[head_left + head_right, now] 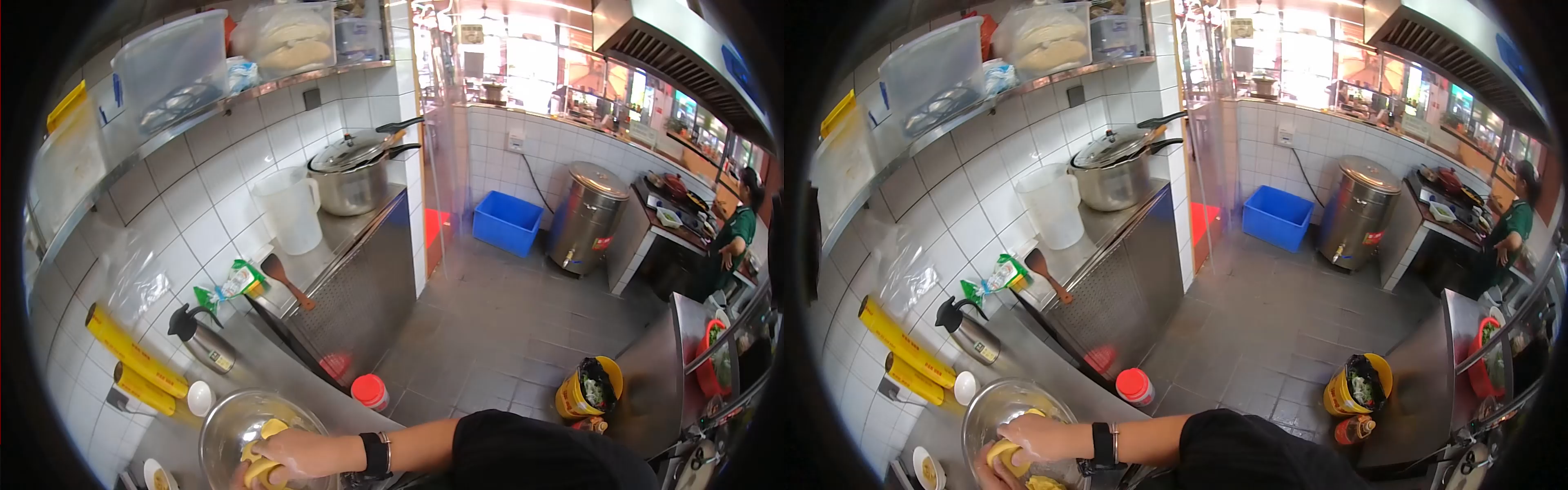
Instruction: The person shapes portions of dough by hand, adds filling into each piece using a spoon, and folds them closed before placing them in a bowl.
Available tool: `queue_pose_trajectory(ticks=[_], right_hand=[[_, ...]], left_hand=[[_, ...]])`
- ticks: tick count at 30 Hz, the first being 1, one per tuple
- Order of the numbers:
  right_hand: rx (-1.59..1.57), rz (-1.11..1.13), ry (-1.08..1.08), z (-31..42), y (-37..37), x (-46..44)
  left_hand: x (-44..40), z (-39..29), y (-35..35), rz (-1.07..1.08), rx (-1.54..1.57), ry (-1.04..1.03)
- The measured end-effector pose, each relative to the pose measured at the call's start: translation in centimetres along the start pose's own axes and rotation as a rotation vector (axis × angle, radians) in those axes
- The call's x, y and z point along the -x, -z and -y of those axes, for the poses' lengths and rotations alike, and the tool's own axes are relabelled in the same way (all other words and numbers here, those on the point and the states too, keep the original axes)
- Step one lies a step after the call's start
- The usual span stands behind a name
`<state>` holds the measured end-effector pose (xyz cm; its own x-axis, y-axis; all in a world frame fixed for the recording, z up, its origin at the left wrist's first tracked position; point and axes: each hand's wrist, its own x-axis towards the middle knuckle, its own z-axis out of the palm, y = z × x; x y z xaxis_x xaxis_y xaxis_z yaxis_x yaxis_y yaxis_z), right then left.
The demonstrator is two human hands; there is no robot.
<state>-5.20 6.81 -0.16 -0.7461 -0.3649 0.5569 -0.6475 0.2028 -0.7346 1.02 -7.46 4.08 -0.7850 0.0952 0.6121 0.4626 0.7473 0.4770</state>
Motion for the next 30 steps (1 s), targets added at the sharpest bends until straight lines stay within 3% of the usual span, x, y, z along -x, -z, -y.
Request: queue_pose_trajectory(ticks=[3,6,9,10,13,16,19,23,26,27,28,30], right_hand=[[0.142,0.039,-0.087,-0.9,-0.1,-0.2],[0.099,0.017,0.034,-0.8,0.2,-0.1],[0.069,-0.009,0.009,-0.1,0.4,0.0],[0.095,0.02,0.0,-0.2,0.4,-0.1],[0.101,0.071,0.005,-0.5,0.3,-0.6],[0.025,0.034,0.055,-0.3,0.0,-0.5],[0.094,0.059,0.035,-1.5,-0.9,-0.8],[0.073,0.131,0.014,-0.5,-0.3,-0.9],[0.064,0.152,0.007,0.5,1.4,-0.6],[0.06,0.181,-0.002,0.3,1.1,-0.6],[0.055,0.185,0.018,-0.3,1.1,-0.6],[0.067,0.231,0.029,0.2,2.5,-1.1]], left_hand=[[-0.3,-0.5,-0.2,0.026,-0.091,-0.025],[-0.1,0.5,-0.4,0.11,-0.148,-0.1],[-0.2,-0.6,-0.2,0.046,-0.014,0.136],[-0.6,-1.0,-0.4,-0.001,-0.076,0.013],[-0.1,0.0,0.2,0.179,-0.183,-0.008],[-0.5,-0.3,0.4,0.09,0.083,0.072],[-0.8,-1.9,0.1,0.007,-0.013,0.052],[0.1,-0.3,0.3,0.099,-0.046,-0.004],[1.3,4.3,-1.3,-0.041,0.168,0.066],[1.0,2.9,-1.3,-0.038,0.203,0.146],[0.9,1.4,-2.3,-0.119,0.192,0.128],[0.8,1.0,-1.8,-0.063,-0.011,0.004]])
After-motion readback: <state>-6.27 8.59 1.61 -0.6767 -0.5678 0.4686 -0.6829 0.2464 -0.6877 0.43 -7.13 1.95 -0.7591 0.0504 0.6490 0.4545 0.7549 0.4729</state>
